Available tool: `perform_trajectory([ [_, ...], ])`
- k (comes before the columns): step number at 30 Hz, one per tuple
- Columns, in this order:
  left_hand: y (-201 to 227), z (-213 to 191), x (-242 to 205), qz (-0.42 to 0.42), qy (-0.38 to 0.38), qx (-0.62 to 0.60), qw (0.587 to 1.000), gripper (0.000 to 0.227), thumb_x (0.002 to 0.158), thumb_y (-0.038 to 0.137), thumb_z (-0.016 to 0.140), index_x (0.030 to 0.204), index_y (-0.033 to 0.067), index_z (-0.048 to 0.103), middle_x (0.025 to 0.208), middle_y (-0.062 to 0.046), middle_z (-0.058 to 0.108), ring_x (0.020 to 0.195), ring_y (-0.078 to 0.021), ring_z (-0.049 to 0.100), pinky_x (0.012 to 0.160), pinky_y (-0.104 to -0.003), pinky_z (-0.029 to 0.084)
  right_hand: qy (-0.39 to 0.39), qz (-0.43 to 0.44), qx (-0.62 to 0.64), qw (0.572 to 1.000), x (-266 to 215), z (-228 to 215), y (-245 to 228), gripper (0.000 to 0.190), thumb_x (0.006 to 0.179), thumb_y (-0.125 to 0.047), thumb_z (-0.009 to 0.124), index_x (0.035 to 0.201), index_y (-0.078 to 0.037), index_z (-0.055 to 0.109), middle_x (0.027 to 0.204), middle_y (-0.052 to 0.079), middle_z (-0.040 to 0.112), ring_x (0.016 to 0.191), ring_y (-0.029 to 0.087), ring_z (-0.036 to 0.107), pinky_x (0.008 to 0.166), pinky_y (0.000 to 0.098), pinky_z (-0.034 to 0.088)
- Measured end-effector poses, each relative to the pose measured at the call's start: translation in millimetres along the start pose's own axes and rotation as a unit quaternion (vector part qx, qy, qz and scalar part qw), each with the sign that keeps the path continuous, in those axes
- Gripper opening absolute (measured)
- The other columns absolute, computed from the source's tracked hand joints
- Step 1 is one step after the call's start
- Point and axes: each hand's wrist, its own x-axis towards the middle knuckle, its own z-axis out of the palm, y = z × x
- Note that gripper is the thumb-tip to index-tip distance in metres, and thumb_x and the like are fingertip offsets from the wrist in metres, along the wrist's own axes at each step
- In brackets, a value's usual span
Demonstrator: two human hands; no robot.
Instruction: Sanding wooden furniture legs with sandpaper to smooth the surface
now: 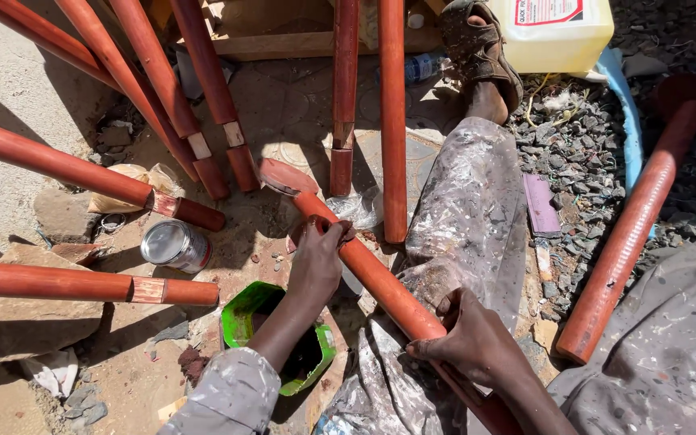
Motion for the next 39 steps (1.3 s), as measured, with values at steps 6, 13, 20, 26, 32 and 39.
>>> perform_trajectory([
  [6, -34, -7, 71, -0.089, 0.038, -0.087, 0.992, 0.03, 0.104, 0.024, 0.055, 0.125, 0.0049, 0.067, 0.109, -0.026, 0.059, 0.094, -0.0431, 0.065, 0.076, -0.051, 0.055, -0.124, 0.032, 0.321, 0.938, 7, -17, 9, 0.054, 0.071, -0.011, 0.093, 0.109, -0.006, 0.055, 0.075, 0.017, 0.068, 0.059, 0.023, 0.058, 0.051, 0.0323, 0.037],
  [13, 86, -10, -52, 0.247, -0.056, -0.091, 0.963, 0.034, 0.103, 0.018, 0.054, 0.132, 0.0011, 0.058, 0.104, -0.025, 0.06, 0.098, -0.0449, 0.06, 0.083, -0.051, 0.052, -0.062, 0.006, 0.131, 0.989, 23, 15, 25, 0.071, 0.07, -0.019, 0.092, 0.124, -0.015, 0.046, 0.103, 0.01, 0.071, 0.09, 0.021, 0.064, 0.076, 0.036, 0.053],
  [20, -13, -5, 93, -0.001, -0.049, 0.012, 0.999, 0.053, 0.087, -0.005, 0.048, 0.132, 0.0146, 0.068, 0.11, -0.02, 0.057, 0.103, -0.0401, 0.058, 0.083, -0.053, 0.051, -0.047, -0.012, 0.138, 0.989, 24, 23, 37, 0.084, 0.063, -0.025, 0.095, 0.128, -0.017, 0.044, 0.105, 0.006, 0.064, 0.093, 0.019, 0.06, 0.08, 0.0318, 0.05],
  [26, 24, -2, 80, 0.046, -0.128, 0.1, 0.986, 0.043, 0.087, -0.009, 0.056, 0.129, -0.0009, 0.058, 0.123, -0.032, 0.053, 0.103, -0.0485, 0.063, 0.088, -0.056, 0.055, -0.049, -0.028, 0.259, 0.964, 25, 26, 48, 0.084, 0.059, -0.014, 0.094, 0.129, -0.014, 0.047, 0.108, 0.009, 0.062, 0.096, 0.02, 0.059, 0.082, 0.0319, 0.049],
  [32, 128, -16, -66, 0.214, -0.164, -0.008, 0.963, 0.027, 0.086, -0.002, 0.056, 0.112, 0.0051, 0.061, 0.097, -0.019, 0.059, 0.088, -0.0409, 0.061, 0.072, -0.052, 0.052, -0.094, -0.029, 0.366, 0.925, 11, 11, 41, 0.073, 0.065, 0.001, 0.086, 0.129, -0.012, 0.053, 0.119, 0.011, 0.068, 0.105, 0.022, 0.065, 0.093, 0.0354, 0.053],
  [39, -15, 0, 87, -0.082, 0.021, -0.115, 0.99, 0.042, 0.093, 0.0, 0.05, 0.123, 0.0149, 0.076, 0.105, -0.018, 0.057, 0.09, -0.0351, 0.067, 0.075, -0.043, 0.059, -0.067, 0.066, 0.149, 0.984, -23, -3, 8, 0.082, 0.076, -0.028, 0.093, 0.139, -0.024, 0.041, 0.115, 0.011, 0.078, 0.089, 0.023, 0.072, 0.081, 0.0329, 0.053],
])
